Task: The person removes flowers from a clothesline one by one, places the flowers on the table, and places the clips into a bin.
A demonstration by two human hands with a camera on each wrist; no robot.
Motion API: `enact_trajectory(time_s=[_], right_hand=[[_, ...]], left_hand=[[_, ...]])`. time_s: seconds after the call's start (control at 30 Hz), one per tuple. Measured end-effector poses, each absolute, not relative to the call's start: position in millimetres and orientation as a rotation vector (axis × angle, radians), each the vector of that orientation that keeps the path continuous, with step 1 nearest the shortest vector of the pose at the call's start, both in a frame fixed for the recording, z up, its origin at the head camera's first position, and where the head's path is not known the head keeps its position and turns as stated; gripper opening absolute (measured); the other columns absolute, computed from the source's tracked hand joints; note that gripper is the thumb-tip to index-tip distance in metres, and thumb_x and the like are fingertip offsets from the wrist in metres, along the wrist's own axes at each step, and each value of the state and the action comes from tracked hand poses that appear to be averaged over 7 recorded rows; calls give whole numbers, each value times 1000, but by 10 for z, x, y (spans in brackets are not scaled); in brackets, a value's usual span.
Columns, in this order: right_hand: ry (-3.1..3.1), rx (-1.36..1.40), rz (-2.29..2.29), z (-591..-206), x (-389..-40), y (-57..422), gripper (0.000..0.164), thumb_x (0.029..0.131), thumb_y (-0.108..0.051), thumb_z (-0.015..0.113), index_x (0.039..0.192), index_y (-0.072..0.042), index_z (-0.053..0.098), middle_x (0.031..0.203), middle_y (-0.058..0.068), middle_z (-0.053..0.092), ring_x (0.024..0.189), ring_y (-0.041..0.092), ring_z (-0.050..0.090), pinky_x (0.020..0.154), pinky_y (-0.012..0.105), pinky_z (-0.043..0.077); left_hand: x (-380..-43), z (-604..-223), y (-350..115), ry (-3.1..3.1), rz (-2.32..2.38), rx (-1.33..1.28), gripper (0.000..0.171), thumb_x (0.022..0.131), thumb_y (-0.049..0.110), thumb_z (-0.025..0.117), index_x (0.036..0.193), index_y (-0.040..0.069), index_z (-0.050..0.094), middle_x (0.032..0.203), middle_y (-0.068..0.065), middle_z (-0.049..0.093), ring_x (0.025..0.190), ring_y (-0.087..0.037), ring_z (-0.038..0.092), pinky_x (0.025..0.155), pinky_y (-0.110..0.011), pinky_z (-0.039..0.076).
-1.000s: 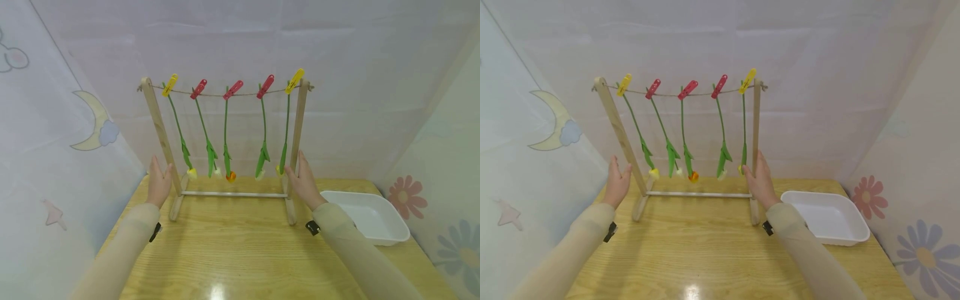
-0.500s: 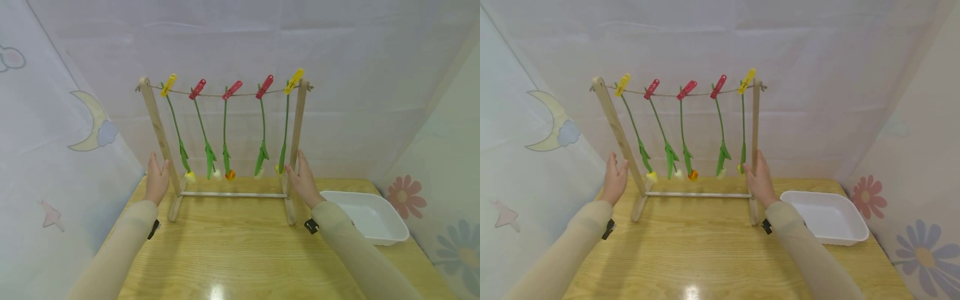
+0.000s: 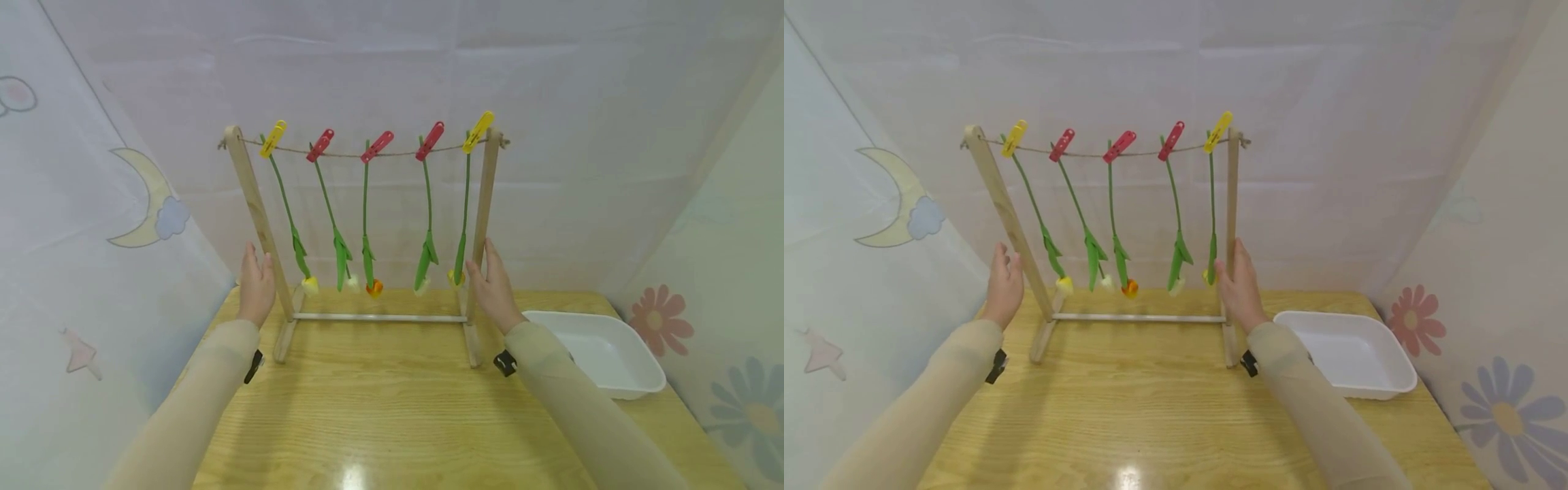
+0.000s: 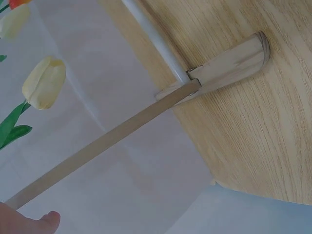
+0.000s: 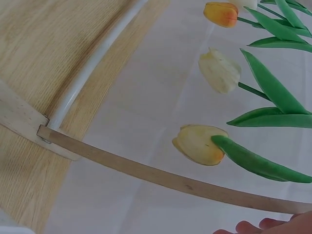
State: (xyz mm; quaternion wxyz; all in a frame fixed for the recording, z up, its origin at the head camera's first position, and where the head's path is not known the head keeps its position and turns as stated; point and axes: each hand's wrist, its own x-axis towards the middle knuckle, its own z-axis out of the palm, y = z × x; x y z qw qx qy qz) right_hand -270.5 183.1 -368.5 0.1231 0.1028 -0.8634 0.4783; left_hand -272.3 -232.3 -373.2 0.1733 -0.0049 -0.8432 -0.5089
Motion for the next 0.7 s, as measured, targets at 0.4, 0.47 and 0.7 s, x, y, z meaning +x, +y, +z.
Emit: enact_trajectory(time_s=[0.4,0.47,0.7], right_hand=[[-2391,302,1467,-3685,-2803,1846,62,108,-32,33,154,0,7,159,21,13,142,44,19,114,56,21],[-2376,299,1500,-3690,-2820,1850,62,108,-34,31,155,-1,7,159,21,14,142,42,19,114,54,21],[-2312,374,1613,-3697,-2907,1868,58,108,-34,25,156,-6,8,160,14,13,146,30,13,118,45,14]], left_hand=[[-2863,-3706,-2349,-2313,-1515,11,68,106,43,23,155,6,-7,161,-15,-1,146,-34,7,119,-44,8],[-2901,-3709,-2367,-2307,-1514,16,69,106,44,23,155,6,-6,161,-15,1,146,-33,8,119,-43,8],[-3015,-3730,-2464,-2327,-1499,-37,68,106,45,24,155,4,1,161,-15,8,146,-30,10,119,-39,7]])
